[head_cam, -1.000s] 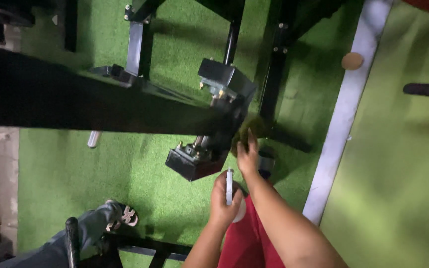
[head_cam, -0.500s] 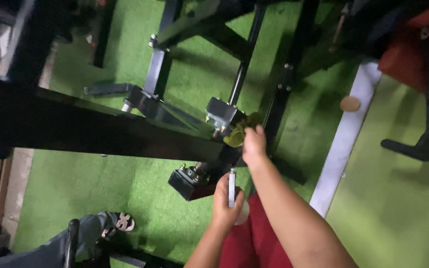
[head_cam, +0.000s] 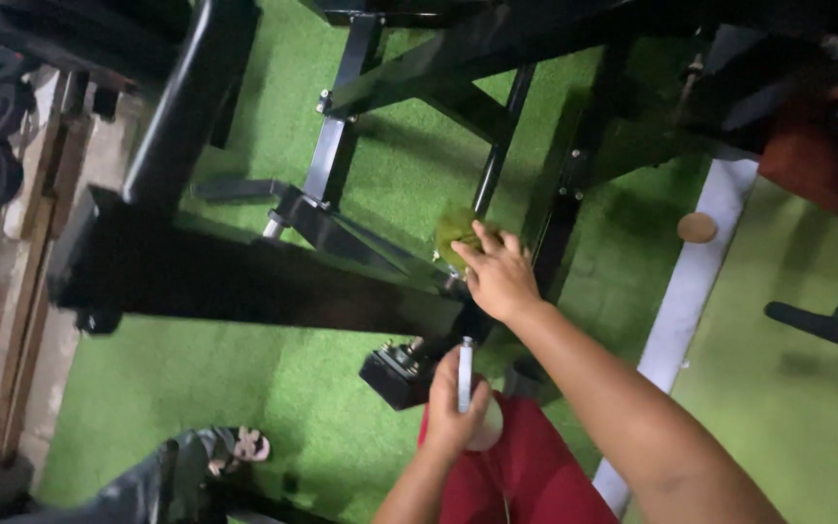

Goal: Clean gym equipment using a spray bottle and a cloth.

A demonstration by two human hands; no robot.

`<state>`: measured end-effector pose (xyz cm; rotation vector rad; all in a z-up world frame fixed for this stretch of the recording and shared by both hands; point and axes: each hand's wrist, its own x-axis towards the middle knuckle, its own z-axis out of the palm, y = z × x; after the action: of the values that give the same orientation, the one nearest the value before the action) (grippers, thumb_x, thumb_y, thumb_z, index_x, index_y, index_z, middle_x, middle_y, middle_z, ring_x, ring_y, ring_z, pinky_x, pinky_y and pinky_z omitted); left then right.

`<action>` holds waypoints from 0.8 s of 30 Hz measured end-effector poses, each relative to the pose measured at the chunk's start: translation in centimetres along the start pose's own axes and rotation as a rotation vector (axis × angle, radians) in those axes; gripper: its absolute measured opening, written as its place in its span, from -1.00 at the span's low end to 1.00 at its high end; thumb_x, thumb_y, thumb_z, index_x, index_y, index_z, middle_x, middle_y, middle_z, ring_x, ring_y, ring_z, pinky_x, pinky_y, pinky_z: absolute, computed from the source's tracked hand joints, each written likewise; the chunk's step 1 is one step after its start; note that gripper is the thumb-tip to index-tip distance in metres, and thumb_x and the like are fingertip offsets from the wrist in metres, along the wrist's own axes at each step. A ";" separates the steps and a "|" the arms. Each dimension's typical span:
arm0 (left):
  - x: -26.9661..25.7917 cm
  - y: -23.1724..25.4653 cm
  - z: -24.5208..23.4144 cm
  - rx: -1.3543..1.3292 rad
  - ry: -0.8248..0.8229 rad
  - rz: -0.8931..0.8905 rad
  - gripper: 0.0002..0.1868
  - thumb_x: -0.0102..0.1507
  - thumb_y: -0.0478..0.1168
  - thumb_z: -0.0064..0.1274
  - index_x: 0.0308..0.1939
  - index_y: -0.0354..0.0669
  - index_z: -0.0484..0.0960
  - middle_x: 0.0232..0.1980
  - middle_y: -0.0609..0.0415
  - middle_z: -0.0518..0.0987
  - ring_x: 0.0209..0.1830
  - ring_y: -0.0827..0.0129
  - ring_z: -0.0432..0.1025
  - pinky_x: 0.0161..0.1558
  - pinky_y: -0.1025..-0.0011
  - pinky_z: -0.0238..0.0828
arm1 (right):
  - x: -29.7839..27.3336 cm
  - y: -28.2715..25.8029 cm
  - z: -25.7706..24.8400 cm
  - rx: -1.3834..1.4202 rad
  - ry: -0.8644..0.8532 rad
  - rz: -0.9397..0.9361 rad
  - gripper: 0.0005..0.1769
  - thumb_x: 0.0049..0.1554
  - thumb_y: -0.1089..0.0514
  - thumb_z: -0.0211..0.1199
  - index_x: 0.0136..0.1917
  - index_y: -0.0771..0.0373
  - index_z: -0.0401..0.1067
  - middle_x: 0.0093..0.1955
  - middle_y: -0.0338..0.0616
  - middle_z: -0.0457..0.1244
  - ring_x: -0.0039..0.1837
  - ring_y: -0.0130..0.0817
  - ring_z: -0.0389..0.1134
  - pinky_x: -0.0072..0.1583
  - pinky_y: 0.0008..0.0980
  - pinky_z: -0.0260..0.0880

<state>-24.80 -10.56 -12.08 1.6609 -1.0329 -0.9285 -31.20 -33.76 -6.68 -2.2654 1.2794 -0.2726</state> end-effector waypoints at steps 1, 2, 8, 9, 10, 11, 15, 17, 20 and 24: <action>0.5 0.9 -0.6 0.001 -0.011 0.003 -0.30 0.15 -0.36 0.19 0.38 -0.32 0.35 0.15 -0.14 0.55 0.14 0.17 0.45 0.22 0.27 0.36 | 1.0 0.0 1.0 0.001 0.006 0.010 -0.41 -0.02 0.17 0.28 0.31 -0.13 0.48 0.51 0.08 0.13 0.37 0.20 0.13 0.32 0.01 0.21; 1.1 1.7 -1.1 0.021 -0.052 -0.034 -0.31 0.15 -0.35 0.19 0.37 -0.31 0.37 0.16 -0.15 0.54 0.15 0.16 0.46 0.22 0.26 0.37 | 2.0 0.1 1.9 -0.081 0.014 0.000 -0.49 0.03 0.14 0.26 0.27 -0.13 0.50 0.48 -0.01 0.16 0.40 0.12 0.12 0.28 0.12 0.19; 5.2 4.7 -4.4 0.061 -0.200 -0.152 -0.30 0.13 -0.27 0.20 0.36 -0.27 0.40 0.04 -0.20 0.60 0.02 0.06 0.52 0.13 0.23 0.45 | 8.8 -1.3 3.4 -0.140 -0.079 -0.035 -0.61 0.08 0.08 0.21 0.18 -0.15 0.58 0.36 -0.18 0.29 0.41 -0.07 0.20 0.35 0.09 0.21; 6.2 6.2 -5.0 0.010 -0.304 -0.366 -0.30 0.12 -0.21 0.16 0.37 -0.20 0.42 -0.09 -0.16 0.66 -0.12 0.06 0.58 0.05 0.24 0.53 | 9.8 -2.0 2.5 -0.140 -0.203 -0.007 -0.58 0.04 0.05 0.23 0.19 -0.12 0.57 0.28 -0.16 0.32 0.39 -0.06 0.23 0.32 0.05 0.25; 6.8 5.8 -5.4 0.020 -0.318 -0.368 -0.30 0.12 -0.21 0.16 0.37 -0.20 0.42 -0.09 -0.16 0.66 -0.12 0.06 0.58 0.05 0.24 0.53 | 11.1 -0.3 2.9 -0.131 -0.200 0.008 -0.58 0.04 0.05 0.23 0.19 -0.12 0.57 0.28 -0.16 0.32 0.39 -0.06 0.23 0.32 0.05 0.25; 7.3 5.5 -5.7 0.084 -0.294 -0.164 -0.34 0.13 -0.23 0.19 0.33 -0.25 0.46 -0.01 -0.21 0.64 -0.01 0.00 0.56 0.11 0.19 0.49 | 12.3 1.4 3.3 0.013 -0.289 0.155 -0.58 0.05 0.03 0.24 0.20 -0.09 0.56 0.23 -0.12 0.36 0.30 -0.08 0.31 0.28 -0.03 0.33; 8.9 5.4 -6.7 0.123 -0.312 0.116 -0.36 0.14 -0.23 0.22 0.30 -0.28 0.48 0.11 -0.28 0.61 0.12 -0.13 0.51 0.13 0.12 0.45 | 12.4 13.9 7.0 0.648 -0.307 0.670 -0.54 0.06 0.10 0.24 0.25 0.04 0.54 0.17 -0.11 0.42 0.19 -0.21 0.45 0.25 -0.20 0.45; 9.1 4.2 -6.4 0.134 -0.377 -0.050 -0.38 0.14 -0.19 0.22 0.28 -0.24 0.49 0.07 -0.24 0.61 0.07 -0.08 0.53 0.11 0.15 0.48 | 8.6 13.6 5.4 0.710 -0.223 0.636 -0.57 0.10 0.15 0.20 0.25 0.05 0.54 0.17 -0.12 0.42 0.18 -0.23 0.42 0.25 -0.22 0.41; 9.5 4.2 -5.8 0.137 -0.419 -0.111 -0.42 0.14 -0.19 0.20 0.25 -0.23 0.51 0.07 -0.23 0.61 0.07 -0.07 0.54 0.11 0.17 0.49 | 3.8 14.9 7.3 0.805 -0.143 0.637 -0.59 0.15 0.21 0.17 0.26 0.06 0.53 0.20 -0.19 0.38 0.20 -0.33 0.34 0.26 -0.28 0.30; 10.6 5.6 -5.7 0.096 -0.425 -0.005 -0.41 0.17 -0.23 0.16 0.29 -0.27 0.49 0.18 -0.27 0.57 0.18 -0.11 0.51 0.20 0.15 0.46 | -0.2 27.5 22.2 1.026 0.014 0.635 -0.71 0.19 0.15 0.28 0.17 0.22 0.55 0.12 -0.10 0.41 0.13 -0.30 0.38 0.23 -0.25 0.36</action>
<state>-17.04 -19.73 -6.40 1.5777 -1.3727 -1.2881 -42.41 -37.53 -40.01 -0.9599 1.3472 -0.5430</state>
